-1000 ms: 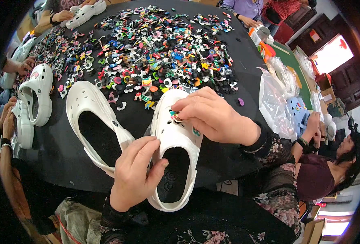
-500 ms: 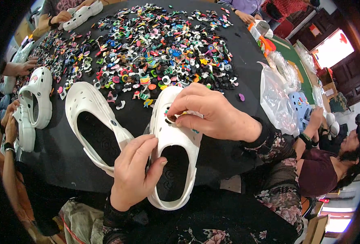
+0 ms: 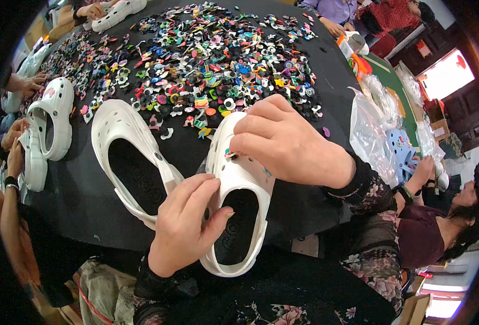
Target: Decorating white clogs by inserting various charms into the holes.
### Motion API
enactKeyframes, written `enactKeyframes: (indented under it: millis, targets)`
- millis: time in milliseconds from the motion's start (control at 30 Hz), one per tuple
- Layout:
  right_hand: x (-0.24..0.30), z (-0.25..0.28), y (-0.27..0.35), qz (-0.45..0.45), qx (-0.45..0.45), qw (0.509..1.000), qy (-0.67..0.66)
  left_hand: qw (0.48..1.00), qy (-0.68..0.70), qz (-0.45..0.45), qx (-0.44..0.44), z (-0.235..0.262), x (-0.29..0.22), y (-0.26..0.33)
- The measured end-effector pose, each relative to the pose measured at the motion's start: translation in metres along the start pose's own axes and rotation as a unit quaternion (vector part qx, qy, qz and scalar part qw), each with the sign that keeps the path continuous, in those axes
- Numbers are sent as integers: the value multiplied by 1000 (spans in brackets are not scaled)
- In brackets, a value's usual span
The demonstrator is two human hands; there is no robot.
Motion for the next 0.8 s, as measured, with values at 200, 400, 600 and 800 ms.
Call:
enactKeyframes:
  millis: [200, 400, 600, 800]
  targets:
    - [13, 3, -6, 88, 8, 990, 106, 1000, -16, -21, -7, 1, 1, 1]
    - [22, 5, -7, 139, 11, 982, 131, 1000, -5, -8, -7, 0, 0, 1]
    - [23, 5, -7, 129, 39, 983, 126, 999, -26, -32, -7, 0, 1, 3]
    - [18, 9, -3, 98, 136, 982, 84, 999, -30, -39, -6, 1, 2, 4]
Point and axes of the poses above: each hand's wrist, its own y-axis away from the middle knuckle, its own z-axis out of the back of the hand, x = y × z, the point moved 4 cm from there along -y, towards the middle knuckle, and after that the axes turned 14 degrees about y, right-handed, at the moved point
